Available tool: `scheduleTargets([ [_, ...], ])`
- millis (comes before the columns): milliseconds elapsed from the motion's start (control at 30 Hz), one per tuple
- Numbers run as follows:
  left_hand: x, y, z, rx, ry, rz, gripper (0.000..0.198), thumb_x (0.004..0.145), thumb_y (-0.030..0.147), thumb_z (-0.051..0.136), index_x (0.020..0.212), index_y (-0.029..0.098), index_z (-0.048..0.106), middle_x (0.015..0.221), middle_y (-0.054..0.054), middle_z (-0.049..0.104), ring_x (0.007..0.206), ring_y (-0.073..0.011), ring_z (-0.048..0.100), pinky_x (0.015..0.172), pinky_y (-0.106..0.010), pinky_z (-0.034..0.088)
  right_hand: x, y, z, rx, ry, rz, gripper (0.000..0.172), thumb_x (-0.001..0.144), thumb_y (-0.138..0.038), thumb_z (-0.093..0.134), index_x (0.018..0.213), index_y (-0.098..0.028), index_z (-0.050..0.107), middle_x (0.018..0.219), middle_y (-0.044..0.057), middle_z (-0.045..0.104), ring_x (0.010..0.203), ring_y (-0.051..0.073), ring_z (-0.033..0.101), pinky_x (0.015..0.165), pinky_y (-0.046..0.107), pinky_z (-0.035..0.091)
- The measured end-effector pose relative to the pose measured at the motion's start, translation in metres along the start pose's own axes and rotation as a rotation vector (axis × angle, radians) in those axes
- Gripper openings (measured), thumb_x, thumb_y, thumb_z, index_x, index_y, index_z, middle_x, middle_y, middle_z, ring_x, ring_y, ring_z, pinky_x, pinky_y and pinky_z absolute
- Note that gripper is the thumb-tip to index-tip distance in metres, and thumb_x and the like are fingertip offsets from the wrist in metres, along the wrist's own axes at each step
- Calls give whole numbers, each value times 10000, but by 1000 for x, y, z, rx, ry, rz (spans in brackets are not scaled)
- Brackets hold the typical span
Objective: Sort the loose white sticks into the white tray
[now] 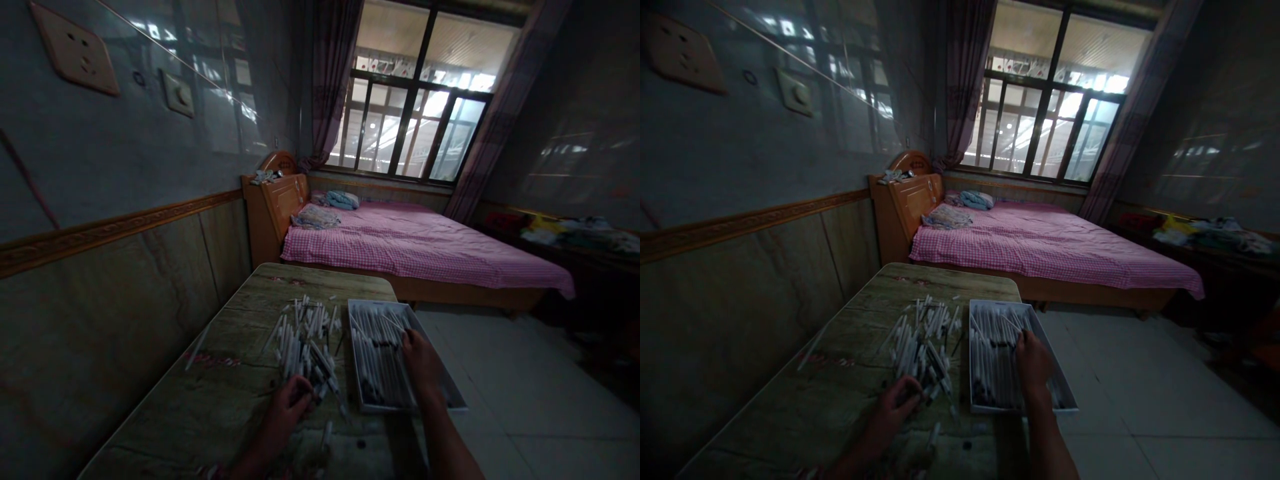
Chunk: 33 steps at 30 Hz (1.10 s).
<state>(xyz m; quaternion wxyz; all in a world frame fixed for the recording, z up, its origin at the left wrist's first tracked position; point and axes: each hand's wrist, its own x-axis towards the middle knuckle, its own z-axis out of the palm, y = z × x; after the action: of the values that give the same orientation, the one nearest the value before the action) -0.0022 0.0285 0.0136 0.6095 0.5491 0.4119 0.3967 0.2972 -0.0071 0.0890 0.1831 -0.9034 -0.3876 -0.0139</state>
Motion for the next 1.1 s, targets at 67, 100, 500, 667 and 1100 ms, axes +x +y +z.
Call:
scheduleTargets([
  [67, -1, 3, 1, -21, 5, -13, 269, 617, 396, 764, 677, 191, 602, 594, 21, 617, 559, -143, 571, 518, -225, 419, 7, -5, 7, -4, -38, -39, 344, 962, -307, 405, 1171, -209, 659, 1084, 111, 716, 949, 219, 682, 707, 264, 439],
  [100, -1, 3, 1, -33, 10, -18, 279, 611, 405, 767, 676, 192, 598, 590, 21, 617, 556, -143, 572, 514, -224, 419, 8, -7, 11, 0, -55, -61, 330, 948, -302, 437, 1179, -213, 655, 1102, 103, 712, 962, 218, 680, 711, 262, 443],
  [500, 0, 3, -1, -85, 113, 27, 231, 643, 377, 728, 710, 187, 615, 665, 0, 644, 583, -168, 616, 523, -255, 471, -71, -82, 15, 35, -270, -489, 263, 902, -233, 458, 1028, -247, 689, 995, 50, 728, 896, 180, 688, 669, 224, 415],
  [667, -2, 6, -2, -105, 124, 41, 234, 623, 366, 738, 701, 183, 614, 653, -3, 645, 575, -163, 611, 546, -257, 469, -96, -114, 35, -150, -350, -566, 213, 881, -186, 494, 981, -180, 681, 991, 124, 718, 900, 211, 688, 666, 241, 403],
  [1100, 4, -2, -6, -176, 91, 46, 410, 657, 498, 717, 895, 163, 696, 881, -82, 745, 859, -259, 682, 723, -325, 531, -114, -113, 28, -60, -280, -746, 174, 911, -236, 476, 982, -205, 632, 961, 59, 704, 888, 183, 665, 683, 225, 401],
])
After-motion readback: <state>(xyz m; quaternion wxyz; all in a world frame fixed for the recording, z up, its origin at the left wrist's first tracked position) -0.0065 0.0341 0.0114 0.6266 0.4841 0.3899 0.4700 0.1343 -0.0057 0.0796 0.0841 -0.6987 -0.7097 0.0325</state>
